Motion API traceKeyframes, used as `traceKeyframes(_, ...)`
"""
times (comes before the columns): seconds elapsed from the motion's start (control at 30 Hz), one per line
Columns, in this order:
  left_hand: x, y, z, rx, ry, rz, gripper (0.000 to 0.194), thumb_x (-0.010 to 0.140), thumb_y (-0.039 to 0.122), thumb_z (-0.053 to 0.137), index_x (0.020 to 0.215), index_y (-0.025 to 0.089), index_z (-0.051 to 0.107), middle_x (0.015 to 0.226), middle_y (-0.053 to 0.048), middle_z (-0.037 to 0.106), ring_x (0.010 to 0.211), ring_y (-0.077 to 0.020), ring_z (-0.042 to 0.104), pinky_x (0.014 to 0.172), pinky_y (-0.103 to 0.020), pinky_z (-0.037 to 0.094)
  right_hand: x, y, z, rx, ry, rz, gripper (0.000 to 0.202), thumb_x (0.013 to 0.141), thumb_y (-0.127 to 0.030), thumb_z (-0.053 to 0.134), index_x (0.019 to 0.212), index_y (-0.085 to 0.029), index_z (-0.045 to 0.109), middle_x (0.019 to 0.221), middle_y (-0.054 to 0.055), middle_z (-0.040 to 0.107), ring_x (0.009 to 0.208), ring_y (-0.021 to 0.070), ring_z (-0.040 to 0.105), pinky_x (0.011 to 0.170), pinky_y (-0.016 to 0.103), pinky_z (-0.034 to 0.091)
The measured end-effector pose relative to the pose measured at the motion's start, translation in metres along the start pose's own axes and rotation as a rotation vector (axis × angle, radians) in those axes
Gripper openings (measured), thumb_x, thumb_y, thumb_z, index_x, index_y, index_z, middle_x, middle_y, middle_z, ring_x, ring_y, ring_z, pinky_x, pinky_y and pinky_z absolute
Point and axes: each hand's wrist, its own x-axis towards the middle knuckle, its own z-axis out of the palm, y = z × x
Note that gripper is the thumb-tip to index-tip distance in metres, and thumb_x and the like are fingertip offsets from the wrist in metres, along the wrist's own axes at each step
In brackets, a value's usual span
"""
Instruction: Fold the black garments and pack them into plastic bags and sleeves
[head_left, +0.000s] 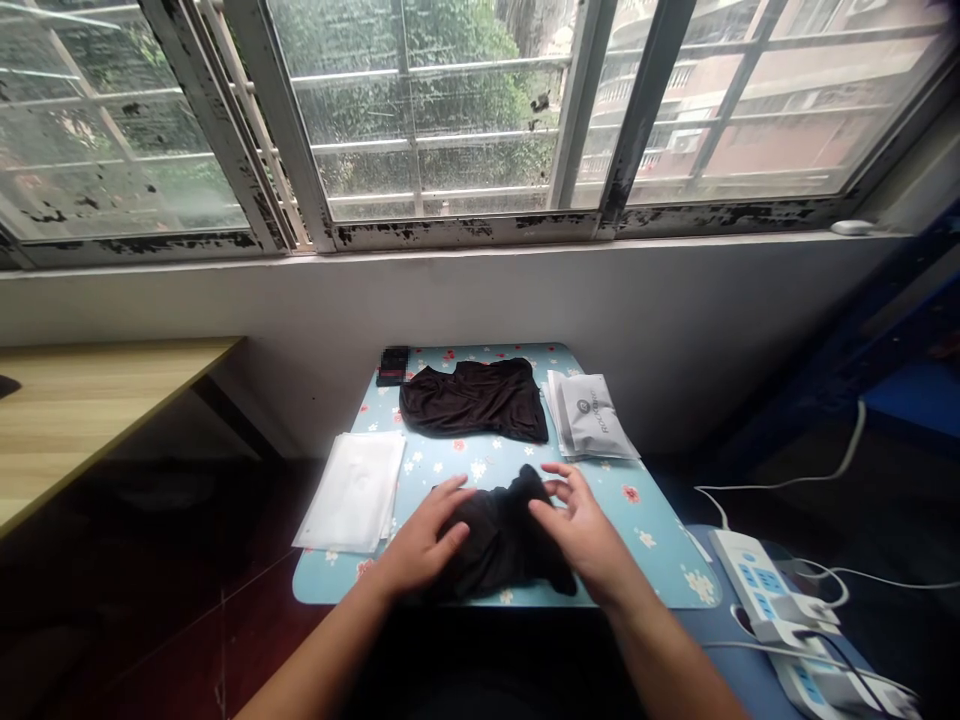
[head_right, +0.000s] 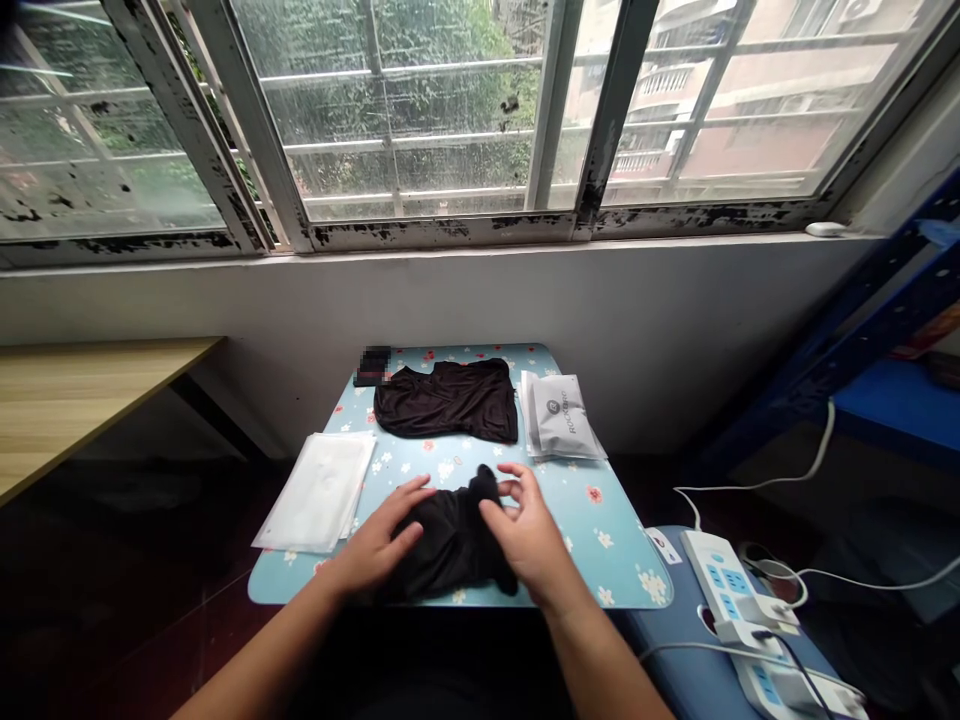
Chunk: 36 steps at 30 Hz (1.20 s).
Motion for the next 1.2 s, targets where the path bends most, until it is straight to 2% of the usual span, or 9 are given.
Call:
traceKeyframes(0.07,-0.002,-0.007,-0.004,-0.208,0.209,-0.063,0.048,0.106,0.047,0.040,0.146,0.024,0.056,0.160,-0.009,0.044,0.150,-0.0277,0.037,0.126,-0.048,0.028,-0.018,0.002,0.038,0.025,-0.097,-0.054,0.070,0.083,-0.044,0.069,0.142,-0.030,0.033,0.127,0.008,0.056,0.077,0.0127,0.064,0.071,0.032,0.056)
traceKeyframes(0.13,-0.003,-0.012,-0.008,-0.361,0.373,-0.116,0.052,0.108,0.048,0.030,0.145,0.022,0.055,0.158,-0.009,0.048,0.149,-0.0269,0.039,0.124,-0.047,0.031,-0.039,0.007,0.072,0.038,-0.355,-0.134,0.085,0.082,-0.034,0.070,0.152,-0.034,0.022,0.139,0.010,0.049,0.095,0.0162,0.065,0.084,0.036,0.057)
traceKeyframes(0.2,-0.002,-0.015,-0.010,-0.441,0.430,-0.151,0.057,0.108,0.051,0.023,0.147,0.021,0.053,0.157,-0.009,0.049,0.148,-0.0268,0.041,0.120,-0.047,0.036,-0.057,0.011,0.094,-0.072,-0.591,-0.206,0.093,0.079,-0.025,0.072,0.156,-0.036,0.021,0.147,0.010,0.045,0.110,0.0202,0.062,0.092,0.038,0.055)
traceKeyframes(0.27,-0.001,-0.016,-0.011,-0.444,0.424,-0.167,0.061,0.107,0.052,0.021,0.146,0.020,0.055,0.155,-0.010,0.051,0.148,-0.0268,0.042,0.120,-0.047,0.037,-0.067,0.013,0.102,-0.218,-0.661,-0.288,0.085,0.078,-0.020,0.070,0.153,-0.034,0.033,0.145,0.008,0.050,0.114,0.0220,0.060,0.098,0.040,0.053)
traceKeyframes(0.47,0.006,-0.017,-0.007,-0.265,0.315,-0.189,0.044,0.103,0.044,0.046,0.135,0.020,0.065,0.147,-0.009,0.060,0.143,-0.0265,0.048,0.124,-0.048,0.030,-0.064,0.014,0.083,-0.564,-0.509,-0.457,0.052,0.083,-0.018,0.059,0.135,-0.025,0.055,0.125,0.008,0.061,0.108,0.0236,0.061,0.098,0.039,0.051)
traceKeyframes(0.67,0.003,-0.007,-0.002,0.034,0.207,-0.088,0.039,0.094,0.027,0.058,0.132,0.023,0.066,0.137,-0.010,0.065,0.132,-0.0278,0.055,0.117,-0.048,0.039,-0.061,0.027,0.069,-0.873,-0.425,-0.443,0.030,0.089,-0.033,0.062,0.119,-0.026,0.067,0.113,0.007,0.064,0.103,0.0268,0.059,0.090,0.041,0.050)
traceKeyframes(0.83,-0.010,0.013,-0.007,0.132,0.156,-0.150,0.048,0.086,0.019,0.058,0.134,0.023,0.062,0.131,-0.011,0.065,0.118,-0.0279,0.062,0.107,-0.046,0.049,-0.043,0.031,0.032,-1.017,-0.270,-0.456,0.017,0.093,-0.035,0.062,0.102,-0.027,0.074,0.103,0.007,0.064,0.095,0.0246,0.059,0.083,0.039,0.048)
traceKeyframes(1.0,-0.026,0.025,0.000,0.175,0.076,-0.259,0.062,0.086,0.022,0.058,0.146,0.026,0.050,0.116,-0.008,0.064,0.088,-0.0221,0.065,0.085,-0.037,0.054,-0.034,0.039,0.004,-1.083,-0.183,-0.476,0.009,0.090,-0.030,0.067,0.095,-0.028,0.075,0.101,0.006,0.062,0.093,0.0243,0.058,0.080,0.037,0.046)
traceKeyframes(1.2,-0.031,0.035,0.005,0.236,0.052,-0.350,0.075,0.091,0.044,0.061,0.159,0.029,0.034,0.090,-0.003,0.062,0.081,-0.0241,0.063,0.077,-0.035,0.049,-0.045,0.054,0.007,-1.093,-0.245,-0.663,0.014,0.088,-0.013,0.057,0.089,-0.024,0.065,0.085,0.003,0.058,0.082,0.0201,0.055,0.071,0.032,0.040)
